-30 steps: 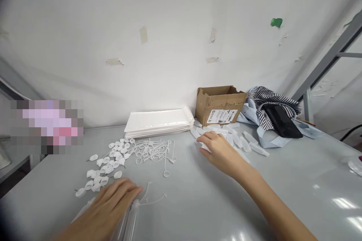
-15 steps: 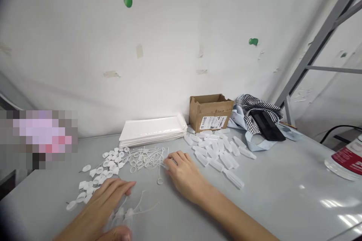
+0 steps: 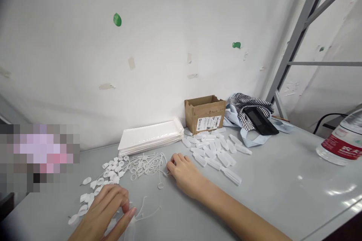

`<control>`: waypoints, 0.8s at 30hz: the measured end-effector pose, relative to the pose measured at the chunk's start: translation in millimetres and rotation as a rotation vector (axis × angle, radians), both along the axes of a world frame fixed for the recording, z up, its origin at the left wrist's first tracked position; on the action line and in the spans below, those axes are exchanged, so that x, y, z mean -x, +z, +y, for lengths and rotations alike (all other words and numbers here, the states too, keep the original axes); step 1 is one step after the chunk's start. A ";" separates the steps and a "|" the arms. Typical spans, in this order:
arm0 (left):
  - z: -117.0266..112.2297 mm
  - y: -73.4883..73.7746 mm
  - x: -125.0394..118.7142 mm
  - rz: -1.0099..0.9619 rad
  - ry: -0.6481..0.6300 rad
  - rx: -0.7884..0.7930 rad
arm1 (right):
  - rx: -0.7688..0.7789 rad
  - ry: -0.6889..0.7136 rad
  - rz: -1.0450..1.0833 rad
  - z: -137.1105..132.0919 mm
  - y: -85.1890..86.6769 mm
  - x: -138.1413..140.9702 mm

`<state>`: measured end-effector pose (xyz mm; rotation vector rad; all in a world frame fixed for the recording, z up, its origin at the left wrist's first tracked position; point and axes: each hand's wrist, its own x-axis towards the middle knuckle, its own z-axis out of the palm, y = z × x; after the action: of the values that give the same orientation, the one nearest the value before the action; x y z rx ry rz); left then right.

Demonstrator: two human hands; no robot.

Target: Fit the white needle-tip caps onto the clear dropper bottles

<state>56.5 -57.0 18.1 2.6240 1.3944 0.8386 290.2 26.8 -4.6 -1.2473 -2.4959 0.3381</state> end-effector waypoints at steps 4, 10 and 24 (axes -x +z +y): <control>-1.1 5.5 -5.8 -0.064 0.066 0.010 | 0.031 0.001 0.109 2.8 -1.0 -2.2; 2.1 6.7 1.0 -0.095 0.080 -0.103 | 0.195 -0.093 0.499 0.9 18.4 -3.4; -5.0 0.6 -4.4 -0.225 0.277 -0.035 | 1.134 0.113 1.312 -36.1 28.6 14.1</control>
<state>61.0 -62.0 18.6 2.2999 1.7119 1.1559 276.1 -9.3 24.0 -0.6438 -1.1023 1.9687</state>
